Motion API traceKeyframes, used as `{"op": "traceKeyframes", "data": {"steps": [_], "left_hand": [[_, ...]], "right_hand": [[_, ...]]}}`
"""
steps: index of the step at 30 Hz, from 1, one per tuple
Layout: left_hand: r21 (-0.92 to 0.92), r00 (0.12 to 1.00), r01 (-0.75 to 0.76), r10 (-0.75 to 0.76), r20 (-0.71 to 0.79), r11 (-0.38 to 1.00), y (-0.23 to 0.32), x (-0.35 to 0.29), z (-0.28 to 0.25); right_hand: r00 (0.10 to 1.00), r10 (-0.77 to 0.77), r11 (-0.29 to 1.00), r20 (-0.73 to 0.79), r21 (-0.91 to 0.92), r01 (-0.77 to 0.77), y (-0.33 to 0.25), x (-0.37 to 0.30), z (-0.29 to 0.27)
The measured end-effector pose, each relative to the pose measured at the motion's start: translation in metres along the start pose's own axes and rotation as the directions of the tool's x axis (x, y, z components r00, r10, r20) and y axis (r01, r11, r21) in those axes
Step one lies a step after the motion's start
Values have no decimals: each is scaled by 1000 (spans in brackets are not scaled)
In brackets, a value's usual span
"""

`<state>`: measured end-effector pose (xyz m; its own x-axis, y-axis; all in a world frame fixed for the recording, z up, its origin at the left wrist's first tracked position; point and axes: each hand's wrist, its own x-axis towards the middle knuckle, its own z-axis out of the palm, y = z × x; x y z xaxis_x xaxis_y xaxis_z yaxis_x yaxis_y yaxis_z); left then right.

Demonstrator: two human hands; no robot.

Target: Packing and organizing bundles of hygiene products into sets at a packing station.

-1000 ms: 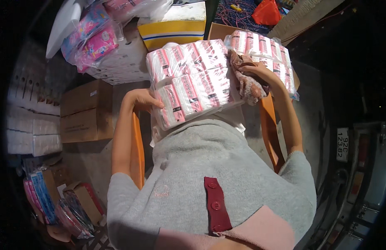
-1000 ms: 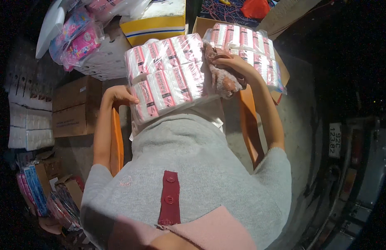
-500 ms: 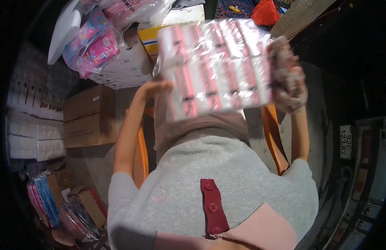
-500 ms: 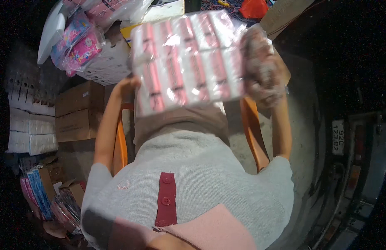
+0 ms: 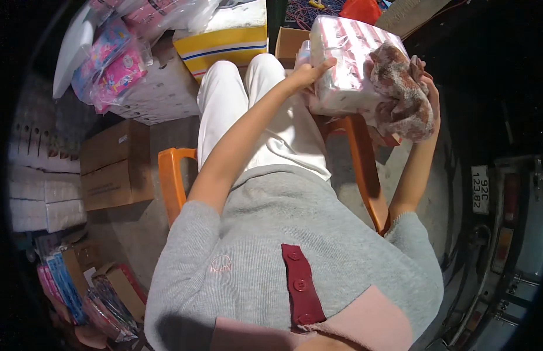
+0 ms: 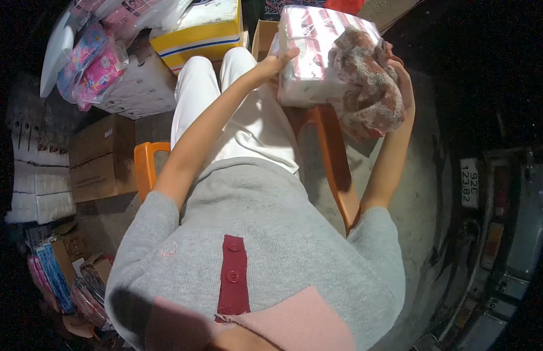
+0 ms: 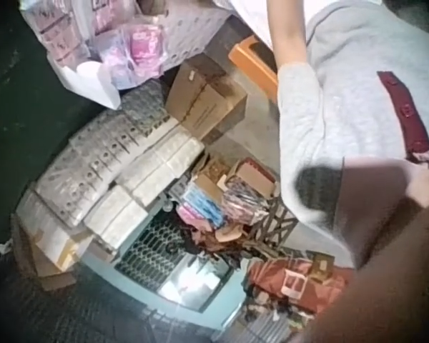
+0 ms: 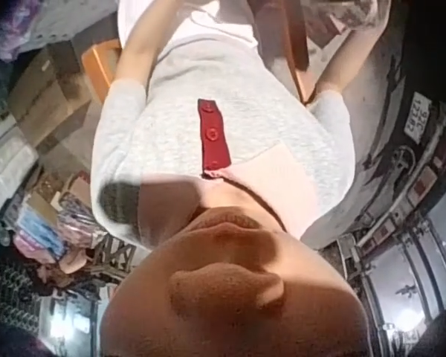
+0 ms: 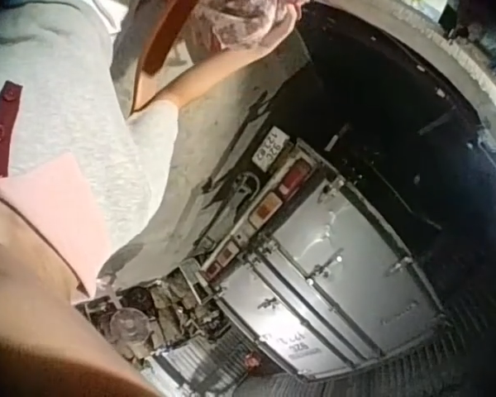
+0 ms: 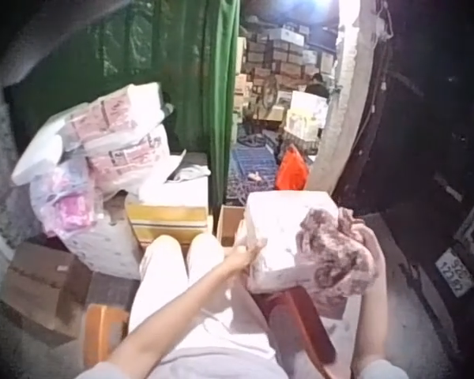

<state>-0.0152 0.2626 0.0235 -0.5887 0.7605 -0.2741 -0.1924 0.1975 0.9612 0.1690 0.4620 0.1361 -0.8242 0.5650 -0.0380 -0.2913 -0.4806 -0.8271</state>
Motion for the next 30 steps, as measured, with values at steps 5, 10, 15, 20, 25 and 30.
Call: {"op": "traceKeyframes", "data": {"steps": [5, 10, 15, 20, 25, 30], "left_hand": [[224, 998, 3, 10, -57, 975, 12, -34, -15], [294, 975, 52, 16, -224, 954, 8, -57, -50], [301, 865, -52, 194, -463, 952, 21, -79, -107], [114, 873, -82, 127, -472, 990, 35, -101, -118], [140, 987, -50, 71, -142, 989, 25, -68, -42], [626, 904, -289, 421, -70, 725, 29, -63, 27]], "right_hand": [[997, 34, 997, -75, -69, -39, 5, -8, 12], [989, -99, 959, 113, -253, 125, 24, 16, -15], [890, 121, 958, 440, 184, -221, 7, 6, 2], [987, -160, 976, -17, -150, 156, -14, -12, 15], [967, -164, 896, 193, -382, 228, -16, -6, -49], [997, -57, 937, 56, -342, 72, -29, -16, -47]]}}
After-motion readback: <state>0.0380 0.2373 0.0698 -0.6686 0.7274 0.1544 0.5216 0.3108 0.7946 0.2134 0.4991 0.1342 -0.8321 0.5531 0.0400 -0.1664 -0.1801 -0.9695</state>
